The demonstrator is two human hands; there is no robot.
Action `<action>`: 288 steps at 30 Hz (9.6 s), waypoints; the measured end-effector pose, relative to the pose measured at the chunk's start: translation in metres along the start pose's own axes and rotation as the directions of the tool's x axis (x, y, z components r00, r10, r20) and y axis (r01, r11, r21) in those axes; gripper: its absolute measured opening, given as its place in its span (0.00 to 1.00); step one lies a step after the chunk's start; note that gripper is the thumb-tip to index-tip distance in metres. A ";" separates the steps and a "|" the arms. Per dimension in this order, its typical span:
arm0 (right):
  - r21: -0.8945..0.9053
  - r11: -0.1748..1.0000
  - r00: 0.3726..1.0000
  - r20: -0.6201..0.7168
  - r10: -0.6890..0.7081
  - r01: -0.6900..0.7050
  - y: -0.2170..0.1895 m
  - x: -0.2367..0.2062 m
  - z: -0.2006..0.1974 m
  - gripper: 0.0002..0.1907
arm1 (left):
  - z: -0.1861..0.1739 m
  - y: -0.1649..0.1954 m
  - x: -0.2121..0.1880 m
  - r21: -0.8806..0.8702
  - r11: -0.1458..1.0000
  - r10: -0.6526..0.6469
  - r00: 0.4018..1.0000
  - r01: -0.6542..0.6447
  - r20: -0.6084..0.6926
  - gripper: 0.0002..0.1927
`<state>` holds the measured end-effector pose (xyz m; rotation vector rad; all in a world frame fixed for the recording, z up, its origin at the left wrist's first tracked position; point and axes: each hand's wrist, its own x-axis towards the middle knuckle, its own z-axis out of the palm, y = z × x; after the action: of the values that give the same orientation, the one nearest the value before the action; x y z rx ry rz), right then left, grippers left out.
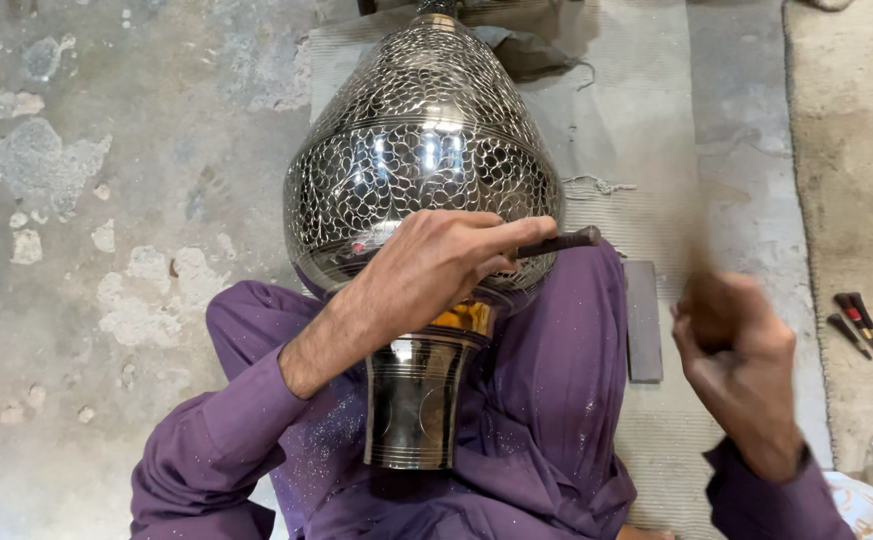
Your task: The person sits on the floor holding a large perforated metal vessel between their legs and decorates its surface by hand. They hold a small punch against the metal with one hand and repeatedly strike it with a wooden mallet held in the other hand, working across the vessel's patterned surface and repositioning the vessel as they go.
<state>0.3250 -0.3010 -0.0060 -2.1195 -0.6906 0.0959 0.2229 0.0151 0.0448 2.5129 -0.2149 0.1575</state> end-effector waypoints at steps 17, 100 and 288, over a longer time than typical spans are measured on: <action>0.363 0.930 0.997 -0.030 0.064 -0.049 -0.003 0.006 0.001 0.14 | -0.008 -0.003 0.017 0.015 0.997 0.081 0.996 -0.082 0.028 0.26; -0.304 0.922 0.970 0.024 -0.243 0.238 -0.026 0.034 0.003 0.19 | -0.007 -0.008 -0.015 0.028 1.000 0.010 0.993 -0.007 -0.118 0.24; -0.500 0.682 0.821 0.113 -0.560 0.534 -0.088 0.066 0.001 0.26 | -0.030 -0.025 -0.056 -0.119 0.993 -0.030 0.958 -0.004 -0.286 0.24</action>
<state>0.3412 -0.2268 0.0731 -2.2876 -1.4259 -0.5332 0.1710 0.0589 0.0459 2.3381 -0.0857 0.4861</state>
